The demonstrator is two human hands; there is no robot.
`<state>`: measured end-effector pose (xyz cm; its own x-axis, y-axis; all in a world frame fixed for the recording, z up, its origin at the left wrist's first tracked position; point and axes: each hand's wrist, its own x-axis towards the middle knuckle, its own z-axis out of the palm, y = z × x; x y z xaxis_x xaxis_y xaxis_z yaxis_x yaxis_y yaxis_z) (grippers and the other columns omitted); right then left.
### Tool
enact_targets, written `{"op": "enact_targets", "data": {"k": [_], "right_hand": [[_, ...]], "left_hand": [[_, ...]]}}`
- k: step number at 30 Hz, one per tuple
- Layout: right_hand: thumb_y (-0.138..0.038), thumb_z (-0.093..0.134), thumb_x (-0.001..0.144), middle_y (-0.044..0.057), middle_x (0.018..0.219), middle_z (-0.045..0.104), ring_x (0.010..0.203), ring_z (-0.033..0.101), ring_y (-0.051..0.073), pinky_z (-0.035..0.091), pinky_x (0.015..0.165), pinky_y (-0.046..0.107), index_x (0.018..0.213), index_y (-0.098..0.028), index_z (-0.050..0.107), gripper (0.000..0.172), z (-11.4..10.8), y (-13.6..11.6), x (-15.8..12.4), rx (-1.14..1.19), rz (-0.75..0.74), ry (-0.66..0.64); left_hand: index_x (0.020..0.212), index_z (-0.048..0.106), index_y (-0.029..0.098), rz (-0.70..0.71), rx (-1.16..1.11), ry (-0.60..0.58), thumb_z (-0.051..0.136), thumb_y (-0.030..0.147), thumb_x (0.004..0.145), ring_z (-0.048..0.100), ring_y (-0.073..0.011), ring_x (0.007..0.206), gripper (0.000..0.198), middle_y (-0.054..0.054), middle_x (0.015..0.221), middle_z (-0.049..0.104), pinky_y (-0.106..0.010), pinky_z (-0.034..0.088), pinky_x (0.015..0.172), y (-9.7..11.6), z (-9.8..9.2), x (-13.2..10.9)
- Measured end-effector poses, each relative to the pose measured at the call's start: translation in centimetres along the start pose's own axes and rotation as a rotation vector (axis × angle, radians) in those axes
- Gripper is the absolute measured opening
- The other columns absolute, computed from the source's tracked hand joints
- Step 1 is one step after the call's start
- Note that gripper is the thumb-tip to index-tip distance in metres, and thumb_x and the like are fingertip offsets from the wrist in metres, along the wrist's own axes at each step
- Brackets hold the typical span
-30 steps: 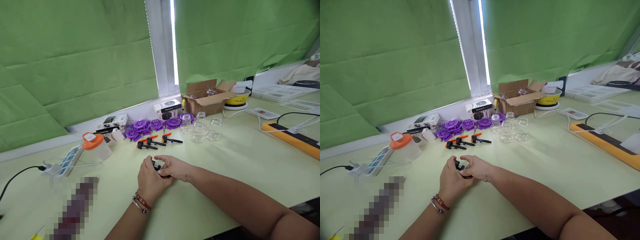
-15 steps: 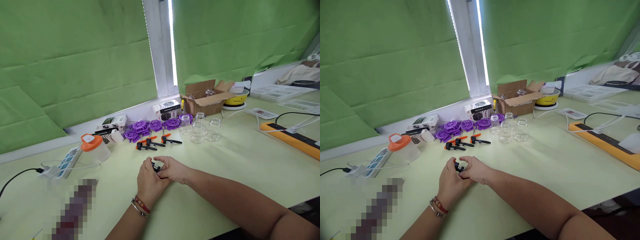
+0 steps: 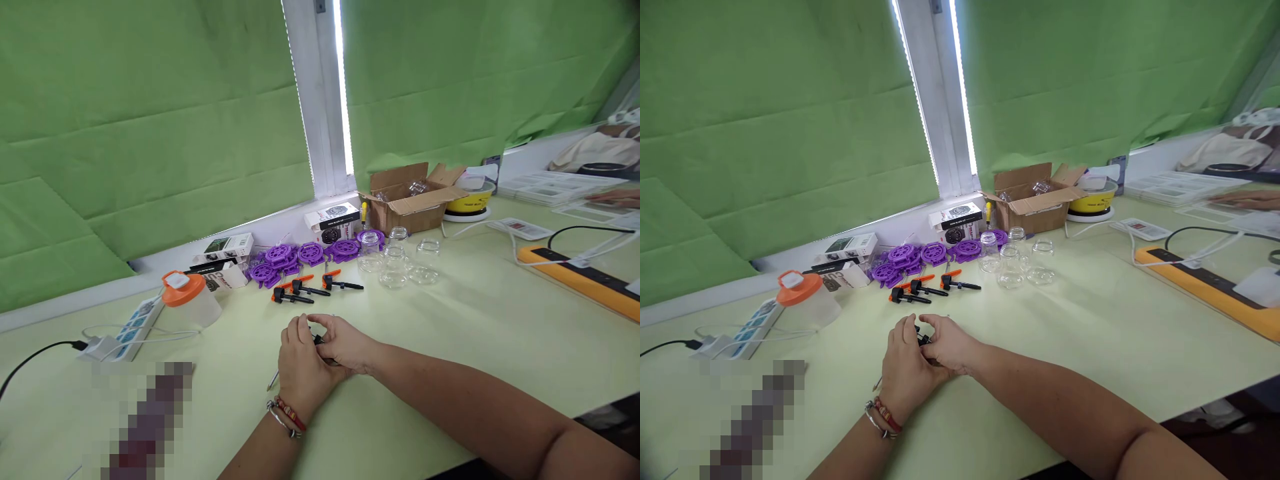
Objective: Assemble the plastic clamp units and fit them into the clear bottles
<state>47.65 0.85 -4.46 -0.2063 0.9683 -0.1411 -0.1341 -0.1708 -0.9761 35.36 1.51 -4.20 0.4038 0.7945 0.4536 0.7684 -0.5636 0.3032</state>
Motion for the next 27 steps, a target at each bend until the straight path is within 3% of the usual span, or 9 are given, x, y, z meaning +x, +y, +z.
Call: {"op": "enact_targets", "data": {"k": [7, 15, 21, 24, 27], "right_hand": [[-0.008, 0.058, 0.063, -0.013, 0.043, 0.039, 0.039, 0.03, 0.005, 0.018, 0.041, 0.018, 0.117, -0.019, 0.051, 0.055, 0.6, -0.4, -0.2, 0.006, -0.055, -0.027], [-0.008, 0.06, 0.065, -0.014, 0.043, 0.038, 0.039, 0.03, 0.005, 0.02, 0.041, 0.017, 0.126, -0.017, 0.044, 0.063, 0.4, -0.8, -0.1, 0.008, -0.036, -0.05], [-0.021, 0.064, 0.076, -0.006, 0.057, 0.056, 0.05, 0.051, 0.008, 0.037, 0.05, 0.019, 0.13, -0.016, 0.042, 0.059, -1.3, -2.0, 0.1, -0.075, -0.003, -0.089], [-0.023, 0.058, 0.081, 0.002, 0.072, 0.065, 0.055, 0.059, 0.01, 0.043, 0.057, 0.023, 0.117, -0.013, 0.053, 0.038, -4.2, -2.8, 0.4, -0.207, -0.035, 0.131], [-0.022, 0.057, 0.081, 0.003, 0.073, 0.065, 0.053, 0.055, 0.01, 0.042, 0.055, 0.024, 0.093, -0.014, 0.064, 0.017, -7.3, -2.5, 0.9, -0.503, -0.08, 0.335]], "left_hand": [[0.121, 0.047, 0.018, -0.02, 0.042, -0.051, 0.073, 0.034, 0.051, 0.047, -0.0305, 0.101, 0.076, -0.013, 0.116, 0.047, -0.042, 0.045, 0.081, 0.3, -0.6, 0.1], [0.117, 0.048, 0.017, -0.023, 0.039, -0.027, 0.068, 0.028, 0.051, 0.047, -0.031, 0.103, 0.069, -0.013, 0.115, 0.047, -0.04, 0.046, 0.078, 0.3, -0.9, 0.2], [0.11, 0.05, 0.019, -0.054, 0.006, -0.008, 0.071, 0.038, 0.052, 0.05, -0.0299, 0.102, 0.065, -0.011, 0.113, 0.049, -0.041, 0.047, 0.081, -0.3, -1.2, 0.6], [0.107, 0.05, 0.019, -0.095, -0.001, 0.017, 0.073, 0.049, 0.05, 0.05, -0.0312, 0.104, 0.068, -0.011, 0.113, 0.048, -0.043, 0.047, 0.082, -1.0, -1.5, 0.9], [0.104, 0.049, 0.02, -0.106, -0.013, 0.041, 0.075, 0.048, 0.05, 0.051, -0.0299, 0.103, 0.066, -0.01, 0.112, 0.049, -0.043, 0.048, 0.082, -1.4, -1.8, 1.0]]}}
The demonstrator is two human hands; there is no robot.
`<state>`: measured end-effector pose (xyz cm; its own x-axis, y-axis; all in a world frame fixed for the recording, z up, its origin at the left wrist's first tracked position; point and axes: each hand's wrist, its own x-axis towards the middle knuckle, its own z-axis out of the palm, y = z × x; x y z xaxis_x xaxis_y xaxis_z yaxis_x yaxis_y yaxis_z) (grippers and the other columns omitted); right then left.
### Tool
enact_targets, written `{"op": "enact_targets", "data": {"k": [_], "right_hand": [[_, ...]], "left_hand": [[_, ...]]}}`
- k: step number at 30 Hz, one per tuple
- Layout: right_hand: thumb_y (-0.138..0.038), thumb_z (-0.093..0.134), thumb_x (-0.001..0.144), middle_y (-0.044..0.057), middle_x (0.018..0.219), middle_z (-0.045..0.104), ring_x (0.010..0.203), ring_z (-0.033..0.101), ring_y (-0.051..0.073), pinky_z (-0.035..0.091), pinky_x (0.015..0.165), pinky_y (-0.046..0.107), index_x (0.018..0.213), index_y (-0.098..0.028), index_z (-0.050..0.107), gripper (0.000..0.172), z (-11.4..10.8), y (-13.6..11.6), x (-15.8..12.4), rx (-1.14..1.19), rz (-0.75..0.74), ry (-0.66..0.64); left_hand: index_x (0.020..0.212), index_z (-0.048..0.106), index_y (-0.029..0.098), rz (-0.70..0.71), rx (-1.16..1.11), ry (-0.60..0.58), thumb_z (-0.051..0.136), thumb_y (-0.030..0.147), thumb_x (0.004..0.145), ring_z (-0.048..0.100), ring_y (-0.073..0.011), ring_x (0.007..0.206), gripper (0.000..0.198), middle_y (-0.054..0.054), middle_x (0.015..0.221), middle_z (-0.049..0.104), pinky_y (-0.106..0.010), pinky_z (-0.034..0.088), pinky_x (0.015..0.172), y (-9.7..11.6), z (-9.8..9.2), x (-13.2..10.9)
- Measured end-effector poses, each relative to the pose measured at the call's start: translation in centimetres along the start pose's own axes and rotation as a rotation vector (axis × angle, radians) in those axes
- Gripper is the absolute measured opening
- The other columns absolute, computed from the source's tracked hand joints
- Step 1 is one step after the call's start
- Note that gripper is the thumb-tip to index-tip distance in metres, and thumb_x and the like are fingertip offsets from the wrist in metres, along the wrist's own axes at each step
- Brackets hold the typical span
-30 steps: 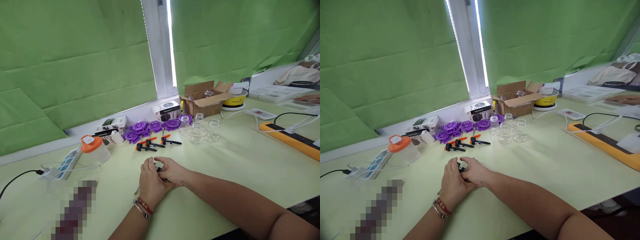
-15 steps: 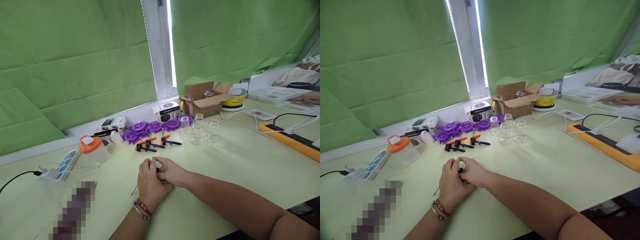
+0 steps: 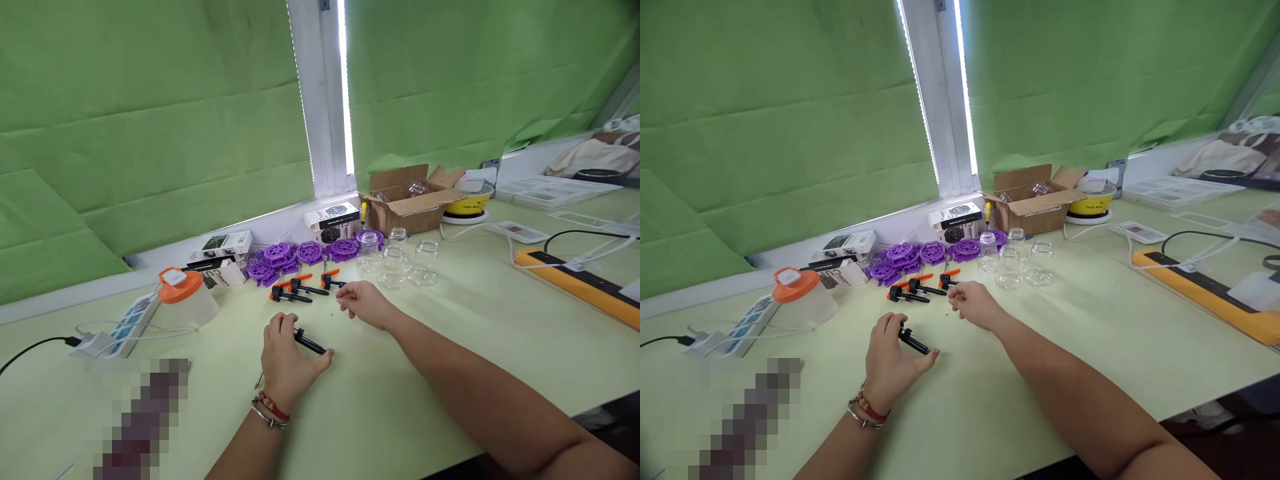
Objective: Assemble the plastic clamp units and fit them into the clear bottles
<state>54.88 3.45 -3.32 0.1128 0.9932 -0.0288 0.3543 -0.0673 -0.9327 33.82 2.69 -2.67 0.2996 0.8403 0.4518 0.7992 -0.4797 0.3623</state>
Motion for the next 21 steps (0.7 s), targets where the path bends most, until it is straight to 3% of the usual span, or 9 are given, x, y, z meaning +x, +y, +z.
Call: {"op": "enact_targets", "data": {"k": [3, 8, 15, 21], "right_hand": [[-0.017, 0.062, 0.075, 0.004, 0.076, 0.066, 0.066, 0.058, 0.015, 0.042, 0.062, 0.025, 0.084, -0.016, 0.069, 0.012, -0.4, 1.4, 0.8, -0.341, -0.112, 0.042], [-0.024, 0.065, 0.074, 0.006, 0.087, 0.067, 0.078, 0.059, 0.018, 0.039, 0.065, 0.026, 0.09, -0.019, 0.072, 0.017, 1.4, 1.6, 1.0, -0.572, -0.186, -0.011], [-0.019, 0.06, 0.078, 0.004, 0.089, 0.067, 0.084, 0.059, 0.018, 0.037, 0.067, 0.026, 0.079, -0.019, 0.071, 0.01, 1.8, 1.5, 1.3, -0.656, -0.248, -0.038], [-0.019, 0.057, 0.081, 0.005, 0.088, 0.064, 0.075, 0.057, 0.015, 0.038, 0.064, 0.025, 0.082, -0.017, 0.064, 0.008, 1.3, 1.1, 1.1, -0.753, -0.352, -0.128]], "left_hand": [[0.103, 0.048, 0.02, 0.002, -0.034, 0.017, 0.076, 0.047, 0.05, 0.051, -0.0287, 0.101, 0.065, -0.009, 0.111, 0.049, -0.043, 0.048, 0.084, 0.0, -0.2, 0.0], [0.101, 0.048, 0.021, 0.011, -0.141, 0.018, 0.076, 0.045, 0.05, 0.053, -0.0277, 0.098, 0.063, -0.008, 0.108, 0.05, -0.044, 0.048, 0.082, 0.1, -0.3, -0.1], [0.1, 0.049, 0.02, 0.023, -0.351, -0.041, 0.077, 0.041, 0.051, 0.054, -0.0236, 0.092, 0.061, -0.007, 0.104, 0.051, -0.039, 0.049, 0.078, 0.1, -1.4, -0.1], [0.101, 0.05, 0.02, -0.064, -0.557, -0.207, 0.078, 0.041, 0.053, 0.054, -0.0189, 0.079, 0.059, -0.004, 0.094, 0.053, -0.033, 0.047, 0.067, -0.3, -2.4, 0.3]]}}
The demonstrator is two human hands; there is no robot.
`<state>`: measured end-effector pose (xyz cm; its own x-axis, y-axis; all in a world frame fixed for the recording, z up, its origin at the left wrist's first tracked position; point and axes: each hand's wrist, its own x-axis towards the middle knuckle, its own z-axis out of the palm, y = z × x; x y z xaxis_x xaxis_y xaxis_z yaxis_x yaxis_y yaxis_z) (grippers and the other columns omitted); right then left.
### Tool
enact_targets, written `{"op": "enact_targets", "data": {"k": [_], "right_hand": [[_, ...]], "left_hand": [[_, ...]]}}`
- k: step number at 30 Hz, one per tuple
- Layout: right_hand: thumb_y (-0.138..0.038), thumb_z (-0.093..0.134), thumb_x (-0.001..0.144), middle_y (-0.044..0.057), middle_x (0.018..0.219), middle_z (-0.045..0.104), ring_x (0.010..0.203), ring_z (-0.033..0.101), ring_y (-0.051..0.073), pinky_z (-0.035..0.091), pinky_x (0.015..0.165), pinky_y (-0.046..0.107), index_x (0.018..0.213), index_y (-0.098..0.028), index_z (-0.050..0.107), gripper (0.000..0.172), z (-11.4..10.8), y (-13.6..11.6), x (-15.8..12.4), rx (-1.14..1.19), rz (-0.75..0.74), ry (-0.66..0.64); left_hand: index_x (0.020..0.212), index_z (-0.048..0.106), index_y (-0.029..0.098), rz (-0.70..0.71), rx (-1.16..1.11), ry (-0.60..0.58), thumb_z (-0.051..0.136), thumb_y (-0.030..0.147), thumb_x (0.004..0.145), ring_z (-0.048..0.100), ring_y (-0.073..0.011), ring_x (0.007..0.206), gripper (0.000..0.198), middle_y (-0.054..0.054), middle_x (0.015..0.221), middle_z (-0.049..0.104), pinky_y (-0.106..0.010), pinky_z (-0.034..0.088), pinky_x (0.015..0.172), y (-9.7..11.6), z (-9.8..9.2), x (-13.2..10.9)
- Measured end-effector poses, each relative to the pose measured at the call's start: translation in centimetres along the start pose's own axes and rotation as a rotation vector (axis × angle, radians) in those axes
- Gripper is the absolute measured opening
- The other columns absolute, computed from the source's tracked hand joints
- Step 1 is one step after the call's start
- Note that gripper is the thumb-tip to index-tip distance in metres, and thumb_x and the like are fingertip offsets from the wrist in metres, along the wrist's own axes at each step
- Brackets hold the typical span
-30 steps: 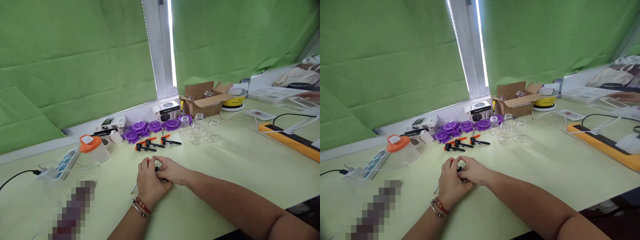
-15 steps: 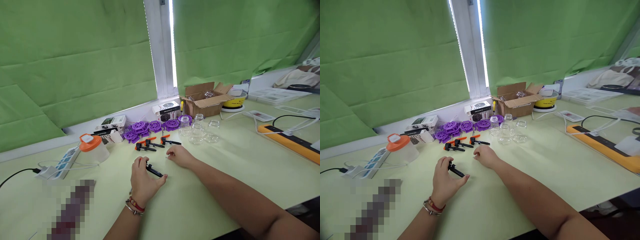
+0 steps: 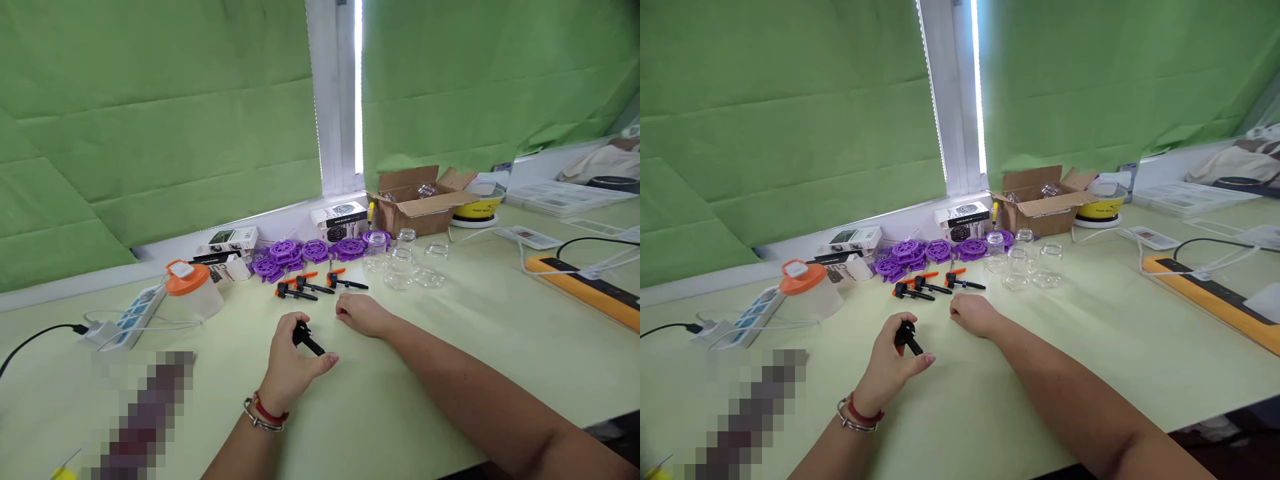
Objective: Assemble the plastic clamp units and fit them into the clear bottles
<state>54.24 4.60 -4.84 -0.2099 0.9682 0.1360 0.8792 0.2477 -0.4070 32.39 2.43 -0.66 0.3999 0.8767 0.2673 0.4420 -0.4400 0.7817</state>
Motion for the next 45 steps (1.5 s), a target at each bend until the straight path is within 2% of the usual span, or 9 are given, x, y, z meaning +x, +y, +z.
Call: {"op": "enact_targets", "data": {"k": [2, 6, 8, 11, 18, 28, 32, 39, 45], "right_hand": [[-0.019, 0.054, 0.084, 0.005, 0.087, 0.063, 0.075, 0.057, 0.015, 0.04, 0.066, 0.025, 0.082, -0.016, 0.062, 0.009, -0.6, -1.0, -0.5, 0.025, -0.102, 0.045], [-0.023, 0.046, 0.091, 0.006, 0.088, 0.06, 0.078, 0.056, 0.014, 0.044, 0.069, 0.026, 0.087, -0.016, 0.058, 0.015, -1.5, -4.1, -1.9, 0.085, -0.431, 0.241], [-0.024, 0.043, 0.093, 0.007, 0.089, 0.06, 0.076, 0.055, 0.014, 0.044, 0.066, 0.026, 0.088, -0.016, 0.058, 0.018, -1.5, -5.4, -2.5, 0.012, -0.563, 0.304], [-0.022, 0.039, 0.095, 0.007, 0.089, 0.061, 0.076, 0.055, 0.013, 0.044, 0.062, 0.025, 0.088, -0.015, 0.057, 0.021, -1.2, -6.2, -3.0, -0.111, -0.664, 0.369], [-0.019, 0.038, 0.095, 0.007, 0.087, 0.061, 0.07, 0.053, 0.013, 0.041, 0.057, 0.026, 0.089, -0.014, 0.057, 0.021, -1.2, -6.2, -3.3, -0.242, -0.721, 0.427], [-0.017, 0.039, 0.093, 0.007, 0.093, 0.061, 0.075, 0.052, 0.014, 0.043, 0.065, 0.026, 0.094, -0.014, 0.058, 0.019, -0.9, -5.8, -3.3, -0.187, -0.734, 0.322], [-0.016, 0.04, 0.092, 0.006, 0.092, 0.061, 0.073, 0.05, 0.014, 0.039, 0.061, 0.026, 0.099, -0.014, 0.057, 0.018, -1.2, -5.8, -3.4, -0.216, -0.746, 0.305], [-0.014, 0.038, 0.092, 0.003, 0.085, 0.06, 0.07, 0.047, 0.013, 0.033, 0.058, 0.027, 0.098, -0.017, 0.056, 0.019, -1.9, -5.9, -3.4, -0.314, -0.835, 0.331], [-0.015, 0.038, 0.093, 0.002, 0.081, 0.058, 0.068, 0.046, 0.012, 0.034, 0.058, 0.026, 0.094, -0.017, 0.056, 0.018, -1.6, -5.7, -3.2, -0.313, -0.864, 0.377]], "left_hand": [[0.101, 0.052, 0.02, -0.017, -0.055, -0.038, 0.078, 0.04, 0.054, 0.053, -0.0179, 0.077, 0.058, -0.003, 0.091, 0.054, -0.031, 0.045, 0.066, 0.0, -0.3, 0.1], [0.102, 0.052, 0.019, -0.013, -0.121, -0.135, 0.079, 0.038, 0.052, 0.051, -0.0181, 0.079, 0.06, -0.003, 0.091, 0.054, -0.03, 0.043, 0.069, 0.1, -0.9, 0.2], [0.102, 0.051, 0.018, -0.011, -0.163, -0.201, 0.08, 0.038, 0.052, 0.05, -0.0181, 0.08, 0.061, -0.003, 0.092, 0.054, -0.03, 0.042, 0.069, 0.2, -1.1, 0.3], [0.103, 0.051, 0.018, -0.009, -0.246, -0.292, 0.079, 0.038, 0.053, 0.049, -0.0179, 0.079, 0.06, -0.003, 0.091, 0.055, -0.029, 0.041, 0.069, 0.4, -1.4, 0.3], [0.103, 0.053, 0.018, -0.038, -0.302, -0.357, 0.079, 0.035, 0.053, 0.051, -0.0184, 0.08, 0.058, -0.002, 0.09, 0.057, -0.029, 0.04, 0.069, 0.2, -1.5, 0.3], [0.099, 0.054, 0.018, -0.053, -0.318, -0.406, 0.079, 0.036, 0.051, 0.049, -0.0174, 0.078, 0.057, -0.002, 0.09, 0.055, -0.028, 0.038, 0.067, 0.6, -1.8, 0.4], [0.096, 0.053, 0.018, -0.05, -0.308, -0.417, 0.079, 0.036, 0.052, 0.044, -0.0152, 0.075, 0.055, -0.001, 0.087, 0.052, -0.026, 0.036, 0.065, 0.6, -1.8, 0.5], [0.096, 0.052, 0.018, -0.044, -0.297, -0.443, 0.078, 0.03, 0.05, 0.042, -0.0149, 0.076, 0.054, 0.0, 0.089, 0.05, -0.025, 0.035, 0.064, 0.5, -1.7, 0.4], [0.097, 0.052, 0.017, -0.028, -0.321, -0.476, 0.079, 0.036, 0.05, 0.044, -0.0166, 0.08, 0.057, -0.001, 0.091, 0.051, -0.027, 0.038, 0.068, 0.6, -1.7, 0.5]]}}
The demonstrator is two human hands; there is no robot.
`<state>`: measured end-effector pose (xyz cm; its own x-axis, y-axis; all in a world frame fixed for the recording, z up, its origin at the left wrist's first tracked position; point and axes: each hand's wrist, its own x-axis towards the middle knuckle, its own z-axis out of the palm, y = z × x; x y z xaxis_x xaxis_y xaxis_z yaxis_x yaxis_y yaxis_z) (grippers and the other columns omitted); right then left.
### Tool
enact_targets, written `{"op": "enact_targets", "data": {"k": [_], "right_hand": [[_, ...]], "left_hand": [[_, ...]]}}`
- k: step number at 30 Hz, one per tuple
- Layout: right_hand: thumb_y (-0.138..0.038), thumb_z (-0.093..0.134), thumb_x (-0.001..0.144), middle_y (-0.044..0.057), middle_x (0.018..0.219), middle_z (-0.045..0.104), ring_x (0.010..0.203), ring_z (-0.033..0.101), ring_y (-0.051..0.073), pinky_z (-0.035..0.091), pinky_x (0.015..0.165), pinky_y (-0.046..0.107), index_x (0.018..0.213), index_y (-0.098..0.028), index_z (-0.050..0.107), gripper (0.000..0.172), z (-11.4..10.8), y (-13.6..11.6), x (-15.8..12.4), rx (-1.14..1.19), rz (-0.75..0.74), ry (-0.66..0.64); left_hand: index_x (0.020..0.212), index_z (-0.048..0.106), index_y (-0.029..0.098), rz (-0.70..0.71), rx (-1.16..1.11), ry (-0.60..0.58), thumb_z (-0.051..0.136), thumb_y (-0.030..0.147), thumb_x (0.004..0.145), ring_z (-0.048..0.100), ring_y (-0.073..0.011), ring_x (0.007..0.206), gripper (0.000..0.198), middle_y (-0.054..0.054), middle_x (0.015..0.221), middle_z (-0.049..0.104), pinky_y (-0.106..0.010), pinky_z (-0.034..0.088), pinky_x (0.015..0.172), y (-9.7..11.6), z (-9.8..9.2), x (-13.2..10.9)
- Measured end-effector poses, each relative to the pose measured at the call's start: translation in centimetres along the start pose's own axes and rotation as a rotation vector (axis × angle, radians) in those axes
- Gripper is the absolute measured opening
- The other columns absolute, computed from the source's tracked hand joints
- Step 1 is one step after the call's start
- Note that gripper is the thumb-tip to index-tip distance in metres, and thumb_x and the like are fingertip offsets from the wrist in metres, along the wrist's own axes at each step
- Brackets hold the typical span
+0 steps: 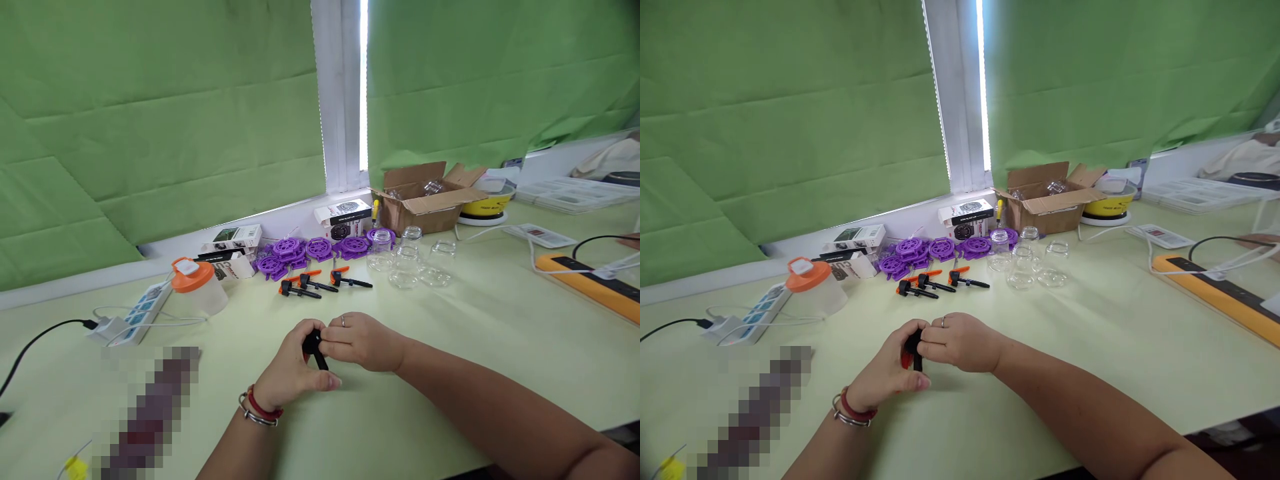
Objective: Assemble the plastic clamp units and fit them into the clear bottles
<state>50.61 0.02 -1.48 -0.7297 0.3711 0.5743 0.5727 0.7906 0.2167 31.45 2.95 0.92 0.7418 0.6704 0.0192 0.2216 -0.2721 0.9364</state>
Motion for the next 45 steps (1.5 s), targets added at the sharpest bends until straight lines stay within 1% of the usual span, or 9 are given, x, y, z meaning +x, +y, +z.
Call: {"op": "enact_targets", "data": {"k": [8, 13, 20, 25, 32, 34, 37, 41, 45], "right_hand": [[-0.014, 0.038, 0.092, 0.001, 0.078, 0.058, 0.067, 0.047, 0.012, 0.034, 0.057, 0.026, 0.091, -0.017, 0.055, 0.018, -0.1, -0.2, 0.0, 0.049, 0.012, 0.008], [-0.015, 0.035, 0.095, 0.003, 0.085, 0.063, 0.07, 0.052, 0.01, 0.037, 0.06, 0.025, 0.099, -0.018, 0.059, 0.024, 0.0, -0.4, 0.2, 0.139, 0.074, 0.025], [-0.022, 0.04, 0.096, 0.001, 0.08, 0.063, 0.066, 0.052, 0.009, 0.036, 0.058, 0.023, 0.086, -0.019, 0.062, 0.024, 1.0, -0.5, 0.1, 0.146, 0.127, 0.079], [-0.02, 0.036, 0.096, 0.001, 0.077, 0.062, 0.064, 0.049, 0.01, 0.037, 0.057, 0.023, 0.081, -0.019, 0.061, 0.029, 0.9, -0.6, 0.0, 0.159, 0.111, 0.096], [-0.025, 0.044, 0.095, 0.0, 0.081, 0.063, 0.068, 0.053, 0.008, 0.037, 0.059, 0.023, 0.086, -0.019, 0.062, 0.021, 0.3, -0.5, 0.3, 0.144, 0.12, 0.085], [-0.022, 0.042, 0.094, 0.0, 0.084, 0.063, 0.069, 0.053, 0.008, 0.038, 0.061, 0.023, 0.09, -0.019, 0.063, 0.021, 0.2, -0.6, 0.3, 0.155, 0.12, 0.075], [-0.019, 0.04, 0.095, 0.0, 0.083, 0.064, 0.069, 0.053, 0.008, 0.037, 0.061, 0.023, 0.087, -0.02, 0.063, 0.024, 0.2, -0.7, 0.3, 0.171, 0.117, 0.066], [-0.027, 0.043, 0.095, -0.001, 0.08, 0.064, 0.066, 0.052, 0.008, 0.036, 0.059, 0.022, 0.08, -0.02, 0.062, 0.025, 0.5, -0.6, 0.2, 0.173, 0.125, 0.089], [-0.041, 0.041, 0.095, 0.0, 0.078, 0.062, 0.065, 0.051, 0.008, 0.035, 0.058, 0.023, 0.074, -0.018, 0.059, 0.036, 0.7, -0.4, 0.1, 0.134, 0.128, 0.06]], "left_hand": [[0.096, 0.054, 0.017, 0.0, -0.1, -0.068, 0.079, 0.039, 0.049, 0.045, -0.0174, 0.079, 0.058, 0.0, 0.083, 0.05, -0.031, 0.04, 0.073, -0.3, 0.0, 0.0], [0.093, 0.053, 0.017, 0.009, -0.191, -0.088, 0.079, 0.036, 0.051, 0.042, -0.0155, 0.078, 0.053, 0.0, 0.083, 0.047, -0.029, 0.038, 0.071, -0.4, 0.1, 0.0], [0.091, 0.05, 0.017, 0.006, -0.272, -0.127, 0.08, 0.031, 0.053, 0.035, -0.0119, 0.072, 0.05, 0.002, 0.081, 0.044, -0.024, 0.031, 0.062, -0.5, 0.3, 0.1], [0.089, 0.049, 0.017, -0.021, -0.318, -0.156, 0.08, 0.034, 0.052, 0.033, -0.0114, 0.07, 0.052, 0.003, 0.077, 0.04, -0.024, 0.029, 0.062, -0.3, 0.4, 0.1], [0.09, 0.05, 0.017, -0.017, -0.21, -0.134, 0.079, 0.044, 0.051, 0.037, -0.0137, 0.073, 0.055, 0.0, 0.08, 0.045, -0.026, 0.033, 0.064, -0.3, 0.3, 0.1], [0.091, 0.052, 0.017, -0.015, -0.185, -0.129, 0.079, 0.047, 0.05, 0.039, -0.0145, 0.075, 0.057, 0.0, 0.082, 0.045, -0.027, 0.035, 0.066, -0.3, 0.2, 0.1], [0.092, 0.051, 0.018, -0.015, -0.203, -0.134, 0.08, 0.045, 0.05, 0.038, -0.014, 0.074, 0.057, 0.001, 0.082, 0.045, -0.027, 0.035, 0.066, -0.3, 0.2, 0.1], [0.088, 0.05, 0.017, 0.004, -0.256, -0.162, 0.081, 0.037, 0.053, 0.035, -0.0116, 0.071, 0.051, 0.002, 0.079, 0.044, -0.024, 0.031, 0.062, -0.3, 0.4, 0.1], [0.091, 0.051, 0.016, 0.016, -0.262, -0.144, 0.081, 0.036, 0.051, 0.037, -0.0125, 0.074, 0.053, 0.001, 0.083, 0.046, -0.024, 0.032, 0.063, -0.3, 0.5, 0.2]]}}
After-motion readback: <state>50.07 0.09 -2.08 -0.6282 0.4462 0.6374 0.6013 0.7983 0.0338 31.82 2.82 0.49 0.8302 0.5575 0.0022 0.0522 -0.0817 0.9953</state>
